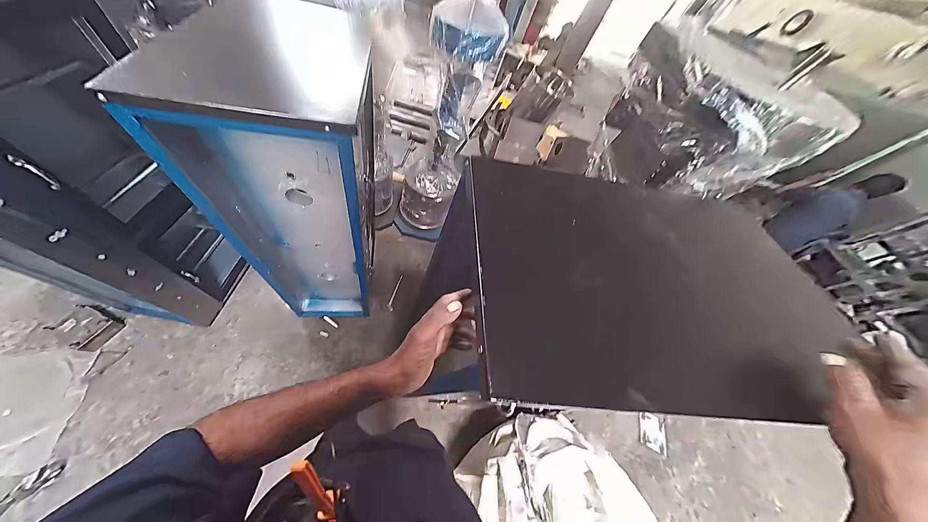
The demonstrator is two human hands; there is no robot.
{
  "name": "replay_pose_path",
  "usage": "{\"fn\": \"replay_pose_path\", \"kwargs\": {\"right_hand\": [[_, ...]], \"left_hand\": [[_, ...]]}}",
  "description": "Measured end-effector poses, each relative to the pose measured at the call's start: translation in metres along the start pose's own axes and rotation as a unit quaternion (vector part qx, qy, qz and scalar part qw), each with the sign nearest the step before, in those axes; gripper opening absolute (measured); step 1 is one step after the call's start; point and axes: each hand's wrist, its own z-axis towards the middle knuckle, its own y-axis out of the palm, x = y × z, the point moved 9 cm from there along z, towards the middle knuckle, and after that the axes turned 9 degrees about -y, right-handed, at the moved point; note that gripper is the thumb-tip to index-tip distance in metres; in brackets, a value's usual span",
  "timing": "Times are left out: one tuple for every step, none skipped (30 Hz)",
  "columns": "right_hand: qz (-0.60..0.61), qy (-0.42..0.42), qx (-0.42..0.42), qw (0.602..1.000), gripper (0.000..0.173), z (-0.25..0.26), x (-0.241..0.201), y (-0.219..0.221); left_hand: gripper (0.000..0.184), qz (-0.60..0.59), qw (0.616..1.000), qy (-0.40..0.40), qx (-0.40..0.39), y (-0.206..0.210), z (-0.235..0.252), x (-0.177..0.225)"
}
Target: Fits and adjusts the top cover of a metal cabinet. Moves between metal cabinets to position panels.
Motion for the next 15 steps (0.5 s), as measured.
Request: {"fn": "replay_pose_path", "kwargs": {"right_hand": [[0.035, -0.040, -0.029, 0.998, 0.058, 0.001, -0.038, 0.014], [0.058, -0.083, -0.056, 0.993, 0.059, 0.000, -0.081, 0.030], [0.069, -0.116, -0.079, 0.988, 0.059, -0.003, -0.123, 0.045], [0.069, -0.139, -0.096, 0.983, 0.060, -0.006, -0.159, 0.061], [0.056, -0.148, -0.113, 0.981, 0.062, -0.011, -0.186, 0.078], [0.029, -0.151, -0.135, 0.979, 0.065, -0.016, -0.204, 0.096], [-0.011, -0.155, -0.157, 0.975, 0.068, -0.021, -0.215, 0.112], [-0.046, -0.171, -0.166, 0.970, 0.070, -0.025, -0.221, 0.122], [-0.065, -0.171, -0.173, 0.968, 0.071, -0.028, -0.221, 0.126], [-0.070, -0.158, -0.175, 0.969, 0.070, -0.029, -0.219, 0.126], [-0.069, -0.139, -0.173, 0.973, 0.069, -0.028, -0.215, 0.123], [-0.068, -0.118, -0.166, 0.977, 0.068, -0.028, -0.212, 0.121], [-0.064, -0.099, -0.158, 0.980, 0.066, -0.026, -0.209, 0.118], [-0.059, -0.080, -0.156, 0.983, 0.065, -0.026, -0.206, 0.117], [-0.053, -0.064, -0.151, 0.985, 0.064, -0.026, -0.204, 0.116]], "left_hand": [[0.060, 0.028, 0.999, 0.013, 0.028, -0.013, 0.018, 0.012], [0.061, 0.070, 0.995, 0.042, 0.053, -0.026, 0.039, 0.029], [0.063, 0.112, 0.988, 0.079, 0.077, -0.038, 0.062, 0.048], [0.064, 0.149, 0.978, 0.115, 0.095, -0.048, 0.086, 0.066], [0.065, 0.179, 0.967, 0.148, 0.109, -0.057, 0.112, 0.082], [0.065, 0.197, 0.957, 0.176, 0.121, -0.067, 0.136, 0.096], [0.065, 0.213, 0.947, 0.201, 0.133, -0.078, 0.158, 0.109], [0.064, 0.232, 0.937, 0.220, 0.140, -0.088, 0.178, 0.119], [0.064, 0.240, 0.933, 0.227, 0.143, -0.097, 0.196, 0.127], [0.064, 0.240, 0.935, 0.223, 0.137, -0.104, 0.213, 0.134], [0.062, 0.230, 0.941, 0.220, 0.117, -0.109, 0.228, 0.138], [0.057, 0.214, 0.946, 0.225, 0.088, -0.112, 0.239, 0.140], [0.053, 0.196, 0.952, 0.227, 0.062, -0.113, 0.246, 0.140], [0.050, 0.176, 0.957, 0.226, 0.032, -0.114, 0.249, 0.138], [0.049, 0.153, 0.961, 0.230, 0.003, -0.114, 0.251, 0.136]]}}
